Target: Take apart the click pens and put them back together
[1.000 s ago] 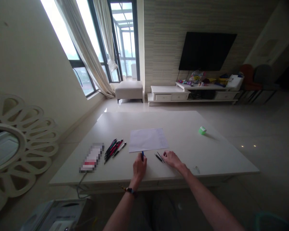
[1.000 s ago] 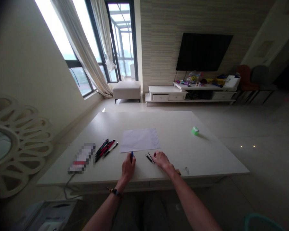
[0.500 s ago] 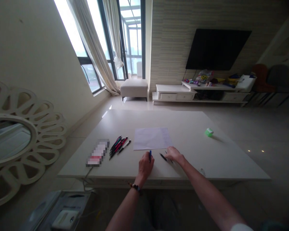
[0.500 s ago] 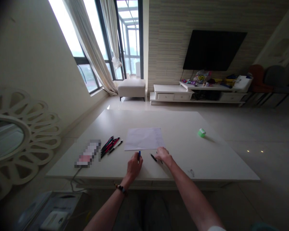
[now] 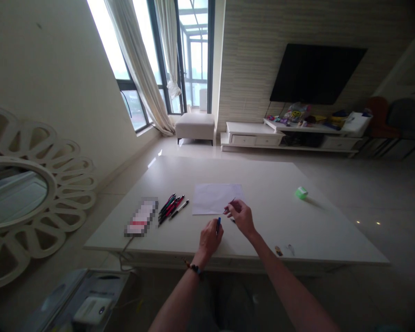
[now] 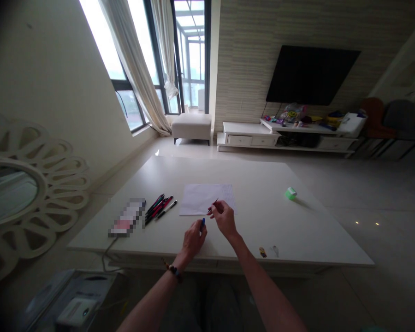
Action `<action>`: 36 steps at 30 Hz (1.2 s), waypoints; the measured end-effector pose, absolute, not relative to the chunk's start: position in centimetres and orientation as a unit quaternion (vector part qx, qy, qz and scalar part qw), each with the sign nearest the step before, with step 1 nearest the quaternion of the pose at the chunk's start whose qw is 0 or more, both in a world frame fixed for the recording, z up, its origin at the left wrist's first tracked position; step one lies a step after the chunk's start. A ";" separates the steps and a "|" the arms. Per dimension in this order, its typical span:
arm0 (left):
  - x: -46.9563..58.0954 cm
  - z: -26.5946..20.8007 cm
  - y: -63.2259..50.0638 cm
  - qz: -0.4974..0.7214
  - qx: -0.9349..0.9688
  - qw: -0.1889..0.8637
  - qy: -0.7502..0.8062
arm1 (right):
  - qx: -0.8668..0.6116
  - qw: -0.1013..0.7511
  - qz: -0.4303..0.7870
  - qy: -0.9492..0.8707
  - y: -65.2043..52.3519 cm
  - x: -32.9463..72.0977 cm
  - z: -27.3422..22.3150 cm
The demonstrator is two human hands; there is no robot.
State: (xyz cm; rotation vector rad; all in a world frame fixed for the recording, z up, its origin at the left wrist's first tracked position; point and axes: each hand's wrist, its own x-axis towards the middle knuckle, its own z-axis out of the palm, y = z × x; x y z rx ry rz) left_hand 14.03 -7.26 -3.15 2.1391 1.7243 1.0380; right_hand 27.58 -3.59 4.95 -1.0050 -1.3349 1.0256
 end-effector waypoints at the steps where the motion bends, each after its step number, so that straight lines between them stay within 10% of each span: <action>1: 14.0 -3.1 -7.3 0.351 0.726 0.102 0.583 | -0.426 0.552 0.435 -0.569 -3.7 27.3 4.9; 24: 13.7 -4.0 -7.1 0.376 0.674 0.131 0.622 | -0.619 0.232 0.222 -0.717 -2.0 34.0 -2.3; 36: 13.7 -4.1 -6.8 0.389 0.673 0.146 0.612 | -0.630 0.372 0.273 -0.625 -1.6 34.5 -4.5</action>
